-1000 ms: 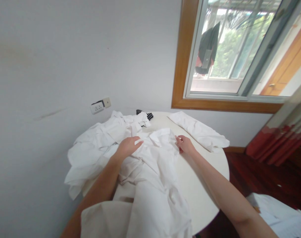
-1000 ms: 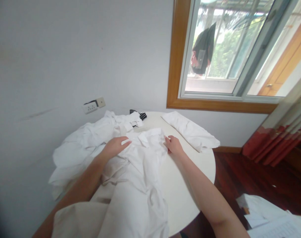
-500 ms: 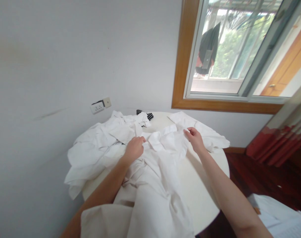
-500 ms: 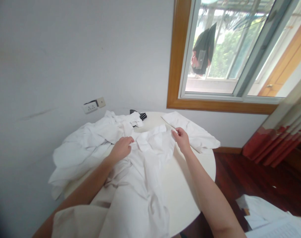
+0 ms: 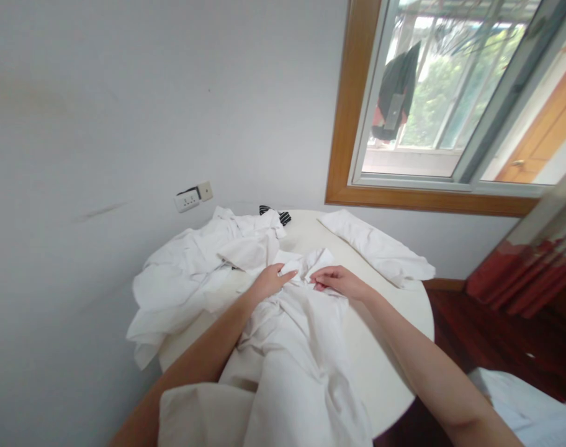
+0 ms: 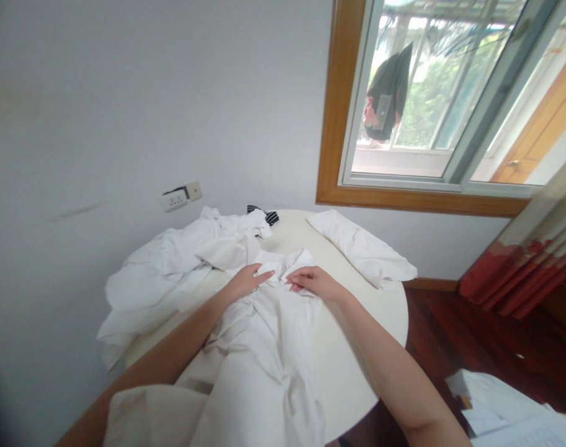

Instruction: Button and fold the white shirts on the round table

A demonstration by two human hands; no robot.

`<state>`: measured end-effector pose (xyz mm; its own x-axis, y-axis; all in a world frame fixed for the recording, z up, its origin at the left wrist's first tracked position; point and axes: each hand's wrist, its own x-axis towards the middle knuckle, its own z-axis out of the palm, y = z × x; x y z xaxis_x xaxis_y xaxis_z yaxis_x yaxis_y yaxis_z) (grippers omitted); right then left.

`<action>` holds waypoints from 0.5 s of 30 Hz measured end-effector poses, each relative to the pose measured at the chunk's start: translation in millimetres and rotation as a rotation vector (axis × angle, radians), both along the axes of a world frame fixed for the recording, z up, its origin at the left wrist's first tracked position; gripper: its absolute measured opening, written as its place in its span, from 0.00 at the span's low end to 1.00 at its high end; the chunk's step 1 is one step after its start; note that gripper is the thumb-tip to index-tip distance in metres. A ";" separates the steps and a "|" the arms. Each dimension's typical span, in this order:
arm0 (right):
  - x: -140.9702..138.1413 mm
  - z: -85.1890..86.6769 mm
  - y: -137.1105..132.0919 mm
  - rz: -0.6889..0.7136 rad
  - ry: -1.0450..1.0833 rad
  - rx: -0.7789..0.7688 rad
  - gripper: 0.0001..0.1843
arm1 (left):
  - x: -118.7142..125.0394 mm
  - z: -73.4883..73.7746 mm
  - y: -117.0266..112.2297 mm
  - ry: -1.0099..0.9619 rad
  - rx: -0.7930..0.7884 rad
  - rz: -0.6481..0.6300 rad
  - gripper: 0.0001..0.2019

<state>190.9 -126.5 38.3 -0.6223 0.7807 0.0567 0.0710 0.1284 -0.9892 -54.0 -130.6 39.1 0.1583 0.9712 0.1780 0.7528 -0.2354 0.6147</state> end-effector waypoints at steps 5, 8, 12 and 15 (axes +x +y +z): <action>23.8 -5.0 24.1 -0.353 0.101 0.103 0.21 | -4.8 -3.9 3.1 -0.121 0.062 -0.134 0.19; 37.9 -7.8 36.4 -0.547 0.040 0.271 0.22 | -4.4 -3.7 2.2 -0.140 0.079 -0.137 0.19; 38.1 -12.0 43.5 -0.527 -0.060 0.330 0.26 | -2.6 1.3 -3.9 -0.191 0.096 -0.160 0.19; 29.8 -11.8 43.7 -0.293 -0.088 0.253 0.25 | -2.8 4.3 -7.8 -0.203 0.092 -0.190 0.18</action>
